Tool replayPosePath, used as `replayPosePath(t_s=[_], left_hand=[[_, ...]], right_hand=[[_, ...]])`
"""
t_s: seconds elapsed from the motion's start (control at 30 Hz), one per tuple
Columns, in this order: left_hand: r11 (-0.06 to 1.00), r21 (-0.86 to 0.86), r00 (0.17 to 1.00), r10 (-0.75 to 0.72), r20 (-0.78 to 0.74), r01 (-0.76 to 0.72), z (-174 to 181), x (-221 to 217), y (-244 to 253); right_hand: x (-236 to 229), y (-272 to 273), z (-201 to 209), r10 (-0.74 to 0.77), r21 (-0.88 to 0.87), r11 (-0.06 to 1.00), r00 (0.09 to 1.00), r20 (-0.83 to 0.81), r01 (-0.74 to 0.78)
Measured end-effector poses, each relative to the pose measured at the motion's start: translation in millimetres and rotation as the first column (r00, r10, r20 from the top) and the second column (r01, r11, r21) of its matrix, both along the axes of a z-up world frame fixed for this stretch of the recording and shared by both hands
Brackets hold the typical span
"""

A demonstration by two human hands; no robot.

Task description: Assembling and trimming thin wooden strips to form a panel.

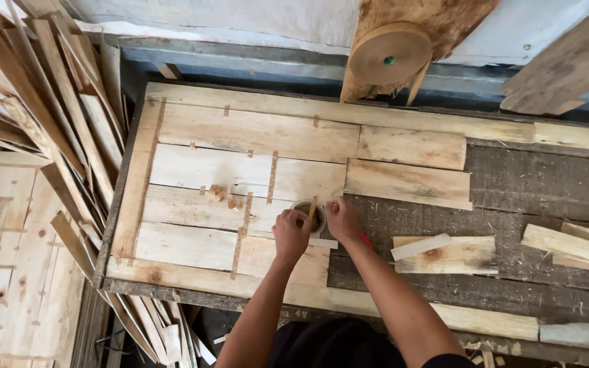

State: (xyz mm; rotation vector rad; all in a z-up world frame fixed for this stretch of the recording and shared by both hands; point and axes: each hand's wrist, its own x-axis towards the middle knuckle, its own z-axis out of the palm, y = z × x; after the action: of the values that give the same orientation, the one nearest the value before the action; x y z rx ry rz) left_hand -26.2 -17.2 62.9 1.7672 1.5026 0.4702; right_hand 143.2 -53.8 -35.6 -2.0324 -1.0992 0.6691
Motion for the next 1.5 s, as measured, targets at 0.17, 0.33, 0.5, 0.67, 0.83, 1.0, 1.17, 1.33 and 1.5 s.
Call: replayPosePath(t_s=[0.17,0.33,0.5,0.67,0.83,1.0,1.17,1.33,1.5], left_hand=[[1.000,0.004,0.950,-0.008,0.311,0.007,-10,24,-4],[0.953,0.285,0.951,-0.179,0.251,0.104,-13,43,-16],[0.974,0.187,0.973,-0.163,0.164,0.131,-18,60,-25],[0.894,0.284,0.936,-0.311,-0.166,0.348,-17,69,-25],[0.833,0.297,0.870,-0.373,-0.323,0.467,-19,77,-21],[0.886,0.068,0.850,-0.416,-0.322,0.459,-38,81,-14],[0.903,0.105,0.886,-0.378,-0.269,0.417,-2,77,-17],[0.854,0.225,0.874,-0.411,-0.261,0.469,-11,82,-16],[0.859,0.171,0.860,-0.429,-0.278,0.483,11,77,-13]], right_hand=[[29,-4,22,0.009,0.118,0.993,0.982,-0.190,0.013],[62,-11,63,0.081,0.167,0.986,0.907,-0.412,-0.012],[89,-19,73,0.196,0.203,0.963,0.978,-0.071,-0.179],[89,-22,106,0.456,0.065,0.864,0.830,0.321,-0.499],[80,-22,124,0.642,-0.219,0.762,0.664,0.384,-0.610],[88,-25,87,0.560,-0.171,0.822,0.718,0.413,-0.543],[96,-27,94,0.451,-0.053,0.879,0.789,0.418,-0.474],[83,-25,108,0.607,-0.191,0.791,0.708,0.362,-0.581],[72,-27,105,0.573,-0.218,0.819,0.740,0.353,-0.530]])
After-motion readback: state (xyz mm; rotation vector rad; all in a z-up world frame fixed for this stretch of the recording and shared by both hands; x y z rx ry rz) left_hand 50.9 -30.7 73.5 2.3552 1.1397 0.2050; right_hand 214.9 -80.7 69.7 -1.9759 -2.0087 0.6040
